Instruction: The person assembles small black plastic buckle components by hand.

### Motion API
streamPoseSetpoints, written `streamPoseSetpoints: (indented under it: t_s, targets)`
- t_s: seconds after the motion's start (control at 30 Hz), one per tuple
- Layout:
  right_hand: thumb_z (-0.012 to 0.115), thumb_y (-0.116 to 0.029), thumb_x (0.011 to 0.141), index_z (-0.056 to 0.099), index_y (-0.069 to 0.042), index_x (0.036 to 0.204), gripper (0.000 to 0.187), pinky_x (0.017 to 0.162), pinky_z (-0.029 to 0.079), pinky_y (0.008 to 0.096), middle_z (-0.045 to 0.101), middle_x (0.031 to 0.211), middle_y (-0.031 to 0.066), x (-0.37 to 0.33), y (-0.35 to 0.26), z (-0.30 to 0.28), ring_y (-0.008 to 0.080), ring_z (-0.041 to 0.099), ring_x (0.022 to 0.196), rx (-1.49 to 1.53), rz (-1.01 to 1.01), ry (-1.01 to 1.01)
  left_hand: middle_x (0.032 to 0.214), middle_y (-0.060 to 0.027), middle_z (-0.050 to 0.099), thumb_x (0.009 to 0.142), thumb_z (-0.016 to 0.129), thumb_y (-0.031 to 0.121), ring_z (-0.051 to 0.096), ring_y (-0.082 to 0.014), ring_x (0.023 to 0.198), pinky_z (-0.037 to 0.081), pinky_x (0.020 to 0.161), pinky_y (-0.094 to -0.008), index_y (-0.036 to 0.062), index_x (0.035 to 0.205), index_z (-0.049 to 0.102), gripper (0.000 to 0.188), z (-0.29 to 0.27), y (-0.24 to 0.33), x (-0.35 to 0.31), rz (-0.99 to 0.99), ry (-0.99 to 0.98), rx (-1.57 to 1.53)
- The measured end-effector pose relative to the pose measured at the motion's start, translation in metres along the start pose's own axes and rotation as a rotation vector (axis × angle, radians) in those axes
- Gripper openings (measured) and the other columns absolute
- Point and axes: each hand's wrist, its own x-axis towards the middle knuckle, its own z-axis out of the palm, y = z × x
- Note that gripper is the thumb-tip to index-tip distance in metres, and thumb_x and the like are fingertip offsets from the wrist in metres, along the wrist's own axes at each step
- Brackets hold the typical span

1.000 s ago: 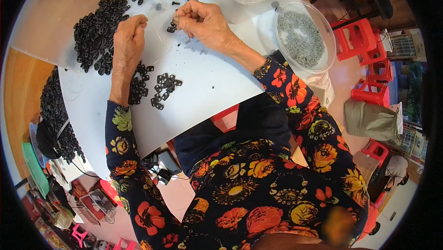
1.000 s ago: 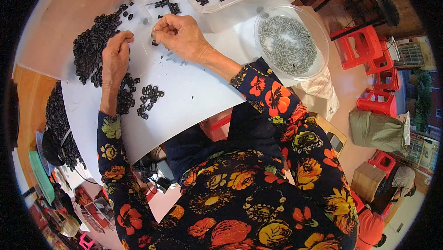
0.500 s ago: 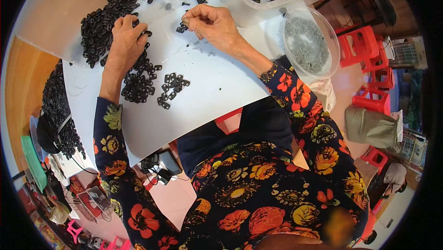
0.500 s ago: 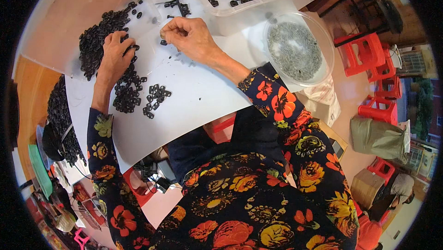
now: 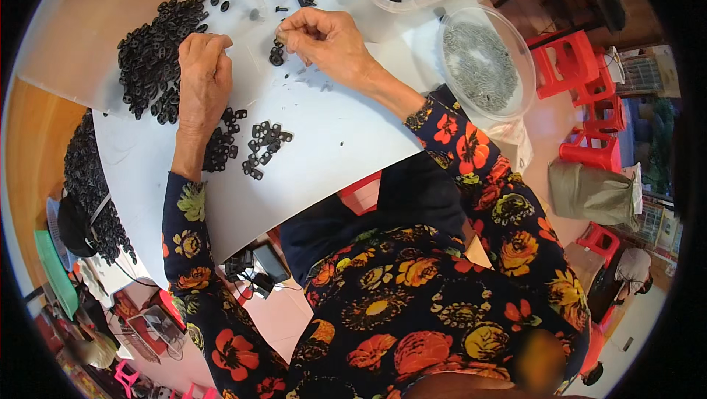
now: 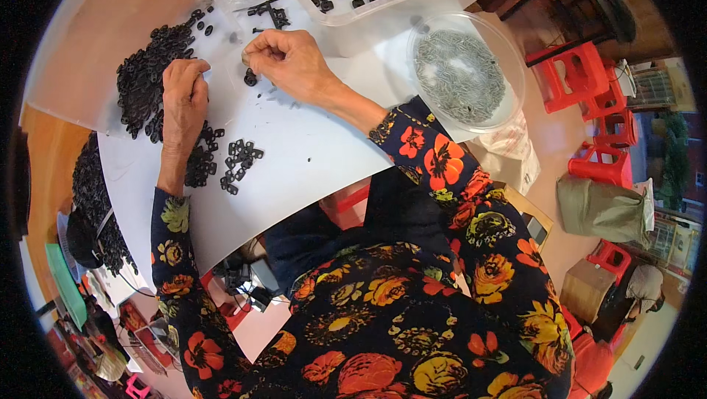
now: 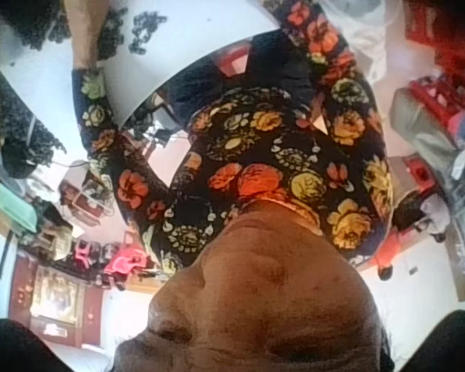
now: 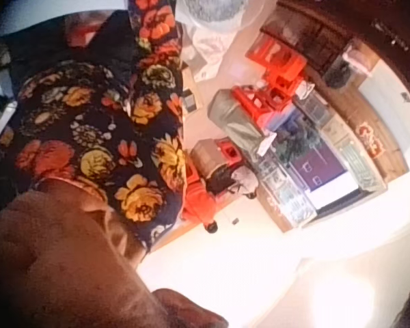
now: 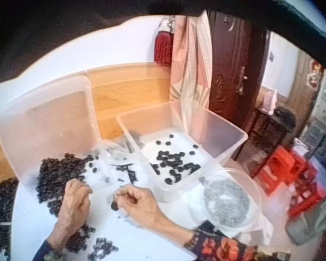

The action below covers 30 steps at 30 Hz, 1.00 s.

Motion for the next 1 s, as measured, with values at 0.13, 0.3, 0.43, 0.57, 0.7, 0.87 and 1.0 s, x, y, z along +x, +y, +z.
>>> streamPoseSetpoints:
  t_s: [0.13,0.3,0.43,0.57,0.7,0.87,1.0]
  targets:
    - [0.062,-0.008,0.084,0.065,0.001,0.090,0.011,0.054,0.042,0.0191,0.062,0.071,-0.0014,0.004,0.004,-0.002,0.0021,0.049,0.060,0.056,0.006,0.032,0.078,-0.0124,0.051,0.077,0.058,-0.003,0.049,-0.0293,0.085,0.042,0.080,-0.0371,0.0022,0.090,0.059,0.014,0.009,0.019,0.005,-0.034,-0.031,-0.138]
    - [0.063,-0.010,0.084,0.065,0.000,0.091,0.013,0.052,0.041,0.0198,0.062,0.071,-0.0011,0.005,0.009,-0.004,0.0024,0.049,0.060,0.030,-0.032,0.078,0.080,-0.0111,0.051,0.077,0.065,0.006,0.047,-0.0271,0.083,0.040,0.077,-0.0357,0.0030,0.090,0.059,0.015,0.022,0.032,0.004,-0.036,-0.206,-0.116]
    - [0.064,-0.011,0.083,0.065,0.000,0.092,0.014,0.052,0.041,0.0197,0.061,0.071,-0.0007,0.003,0.007,-0.005,0.0025,0.049,0.060,0.033,0.005,0.077,0.077,-0.0102,0.048,0.075,0.067,0.007,0.045,-0.0266,0.080,0.039,0.073,-0.0366,0.0018,0.086,0.057,0.016,0.033,0.037,0.001,-0.095,-0.178,-0.133]
    - [0.062,-0.016,0.089,0.065,-0.002,0.095,0.015,0.054,0.044,0.0201,0.059,0.072,-0.0008,0.003,0.005,-0.003,0.0042,0.050,0.061,0.013,0.011,0.029,0.079,-0.0136,0.052,0.074,0.066,0.004,0.048,-0.0319,0.085,0.042,0.077,-0.0392,-0.0004,0.086,0.058,0.015,0.028,0.037,-0.003,-0.126,-0.211,-0.162]
    - [0.058,-0.015,0.092,0.064,-0.001,0.097,0.016,0.056,0.045,0.0204,0.060,0.073,-0.0005,0.003,0.005,-0.001,0.0049,0.052,0.062,0.082,0.027,-0.043,0.081,-0.0079,0.059,0.080,0.063,0.004,0.053,-0.0188,0.077,0.043,0.070,-0.0313,-0.0016,0.092,0.061,0.013,0.025,0.043,-0.010,-0.312,-0.093,-0.445]
    - [0.056,-0.017,0.094,0.062,-0.001,0.100,0.018,0.056,0.047,0.0199,0.061,0.073,0.0007,0.004,0.004,-0.002,0.0057,0.055,0.064,0.153,0.069,-0.087,0.089,0.0009,0.062,0.087,0.059,0.004,0.052,-0.0043,0.079,0.041,0.072,-0.0205,0.0006,0.103,0.063,0.017,0.015,0.046,-0.017,-0.702,-0.056,-0.934]
    - [0.055,-0.020,0.095,0.062,-0.002,0.100,0.020,0.058,0.049,0.0195,0.063,0.075,0.0022,0.001,0.002,0.000,0.0060,0.058,0.067,0.174,0.095,-0.120,0.088,0.0024,0.060,0.087,0.059,0.002,0.051,-0.0039,0.081,0.042,0.075,-0.0188,0.0029,0.112,0.060,0.025,0.019,0.054,-0.018,-0.663,0.057,-1.017]
